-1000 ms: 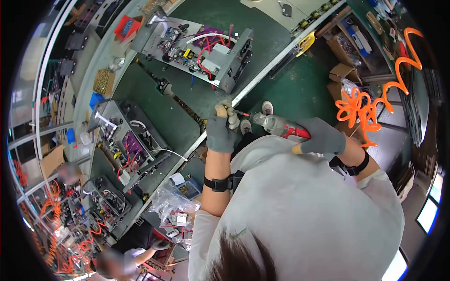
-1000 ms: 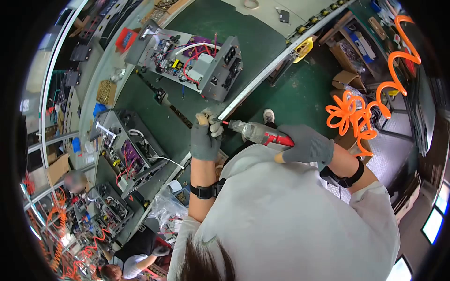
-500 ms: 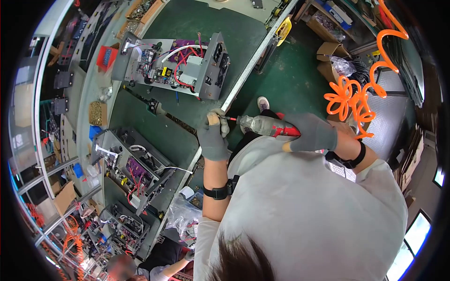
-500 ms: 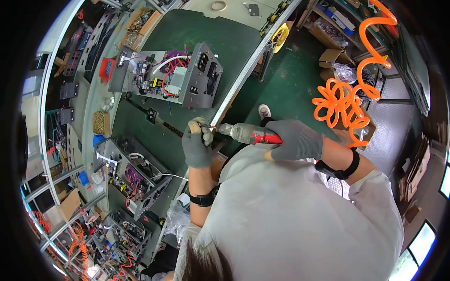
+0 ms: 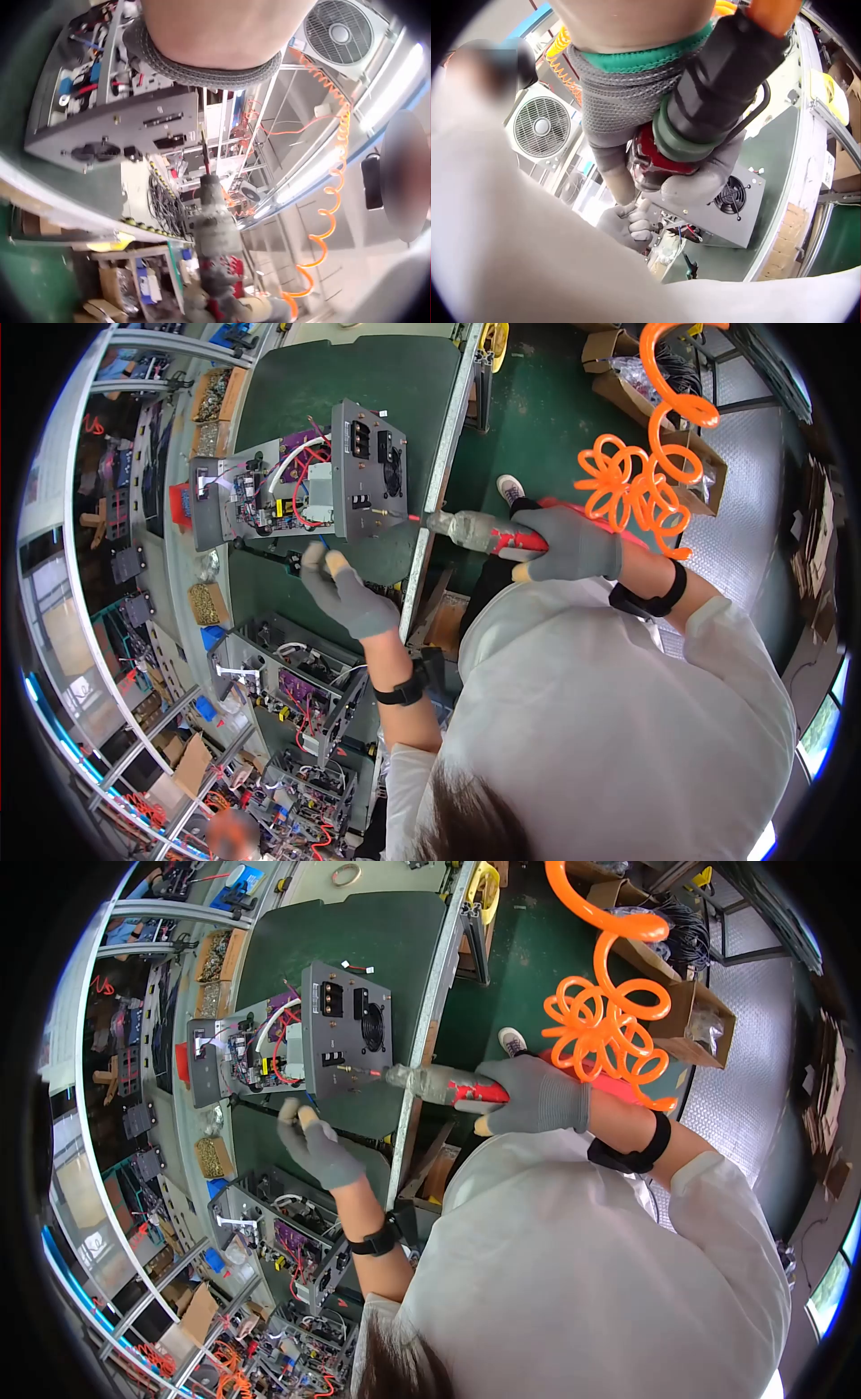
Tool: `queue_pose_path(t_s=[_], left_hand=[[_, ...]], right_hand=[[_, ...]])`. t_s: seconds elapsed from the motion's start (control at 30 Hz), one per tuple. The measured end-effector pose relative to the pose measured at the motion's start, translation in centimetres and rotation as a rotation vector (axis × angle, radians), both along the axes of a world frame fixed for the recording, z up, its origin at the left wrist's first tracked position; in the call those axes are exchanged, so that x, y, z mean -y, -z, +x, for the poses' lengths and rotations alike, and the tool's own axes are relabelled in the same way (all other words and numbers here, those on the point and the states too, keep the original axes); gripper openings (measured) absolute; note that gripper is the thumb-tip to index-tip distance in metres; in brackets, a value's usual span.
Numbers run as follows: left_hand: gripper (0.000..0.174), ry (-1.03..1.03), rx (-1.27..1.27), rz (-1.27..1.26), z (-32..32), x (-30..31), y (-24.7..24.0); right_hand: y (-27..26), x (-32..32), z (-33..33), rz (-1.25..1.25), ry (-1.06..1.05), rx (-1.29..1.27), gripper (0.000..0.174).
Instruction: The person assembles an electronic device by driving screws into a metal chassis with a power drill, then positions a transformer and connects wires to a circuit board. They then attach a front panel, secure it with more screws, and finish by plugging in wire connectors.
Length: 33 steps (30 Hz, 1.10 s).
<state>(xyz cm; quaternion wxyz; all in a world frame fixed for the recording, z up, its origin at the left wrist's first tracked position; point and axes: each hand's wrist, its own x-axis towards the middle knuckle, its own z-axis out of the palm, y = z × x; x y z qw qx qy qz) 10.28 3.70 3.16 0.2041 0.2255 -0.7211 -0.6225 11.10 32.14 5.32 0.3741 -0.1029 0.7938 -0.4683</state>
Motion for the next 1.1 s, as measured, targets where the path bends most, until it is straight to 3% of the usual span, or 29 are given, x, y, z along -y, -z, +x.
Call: queue_pose_path(t_s=[0.07,0.13,0.17,0.23,0.27,0.43,0.5,0.63,0.7,1.1], left_hand=[[0.038,-0.032,-0.097,-0.15,-2.5,1.8,0.7],[0.052,0.284,-0.033,-0.343,-4.3,3.4,-0.4],[0.052,0.279,-0.027,-0.344,-4.7,3.8,-1.4],[0.058,0.558,0.227,-0.466,-5.6,4.5,-3.6],[0.062,0.609,0.255,-0.409,-5.8,5.7,-2.9],[0.07,0.638,0.36,-0.546,-7.1,5.8,-4.0],[0.066,0.584,0.274,-0.772,-7.5,5.8,-3.6],[0.064,0.605,0.389,-0.691,-8.0,5.8,-3.7],[0.067,0.644,0.514,-1.012,-8.1,6.2,-3.3],[0.055,0.618,0.287,-1.012,-6.9,6.6,-1.9]], right_hand=[[-0.3,0.6,-1.1,0.038,0.027,0.005,0.042],[0.0,1.2,-1.6,0.017,0.054,0.02,0.042],[0.1,1.5,-1.7,-0.002,0.082,0.024,0.042],[0.4,1.8,-2.1,0.011,0.069,0.002,0.041],[0.4,1.9,-2.3,0.024,0.075,-0.016,0.04],[0.2,1.8,-3.0,0.055,0.039,-0.039,0.041],[0.3,1.7,-3.2,0.081,0.023,-0.047,0.043],[0.1,2.0,-3.5,0.115,-0.012,-0.11,0.045],[-0.4,2.1,-3.6,0.13,-0.004,-0.102,0.045],[-1.3,3.4,-4.0,0.306,0.019,-0.279,0.043]])
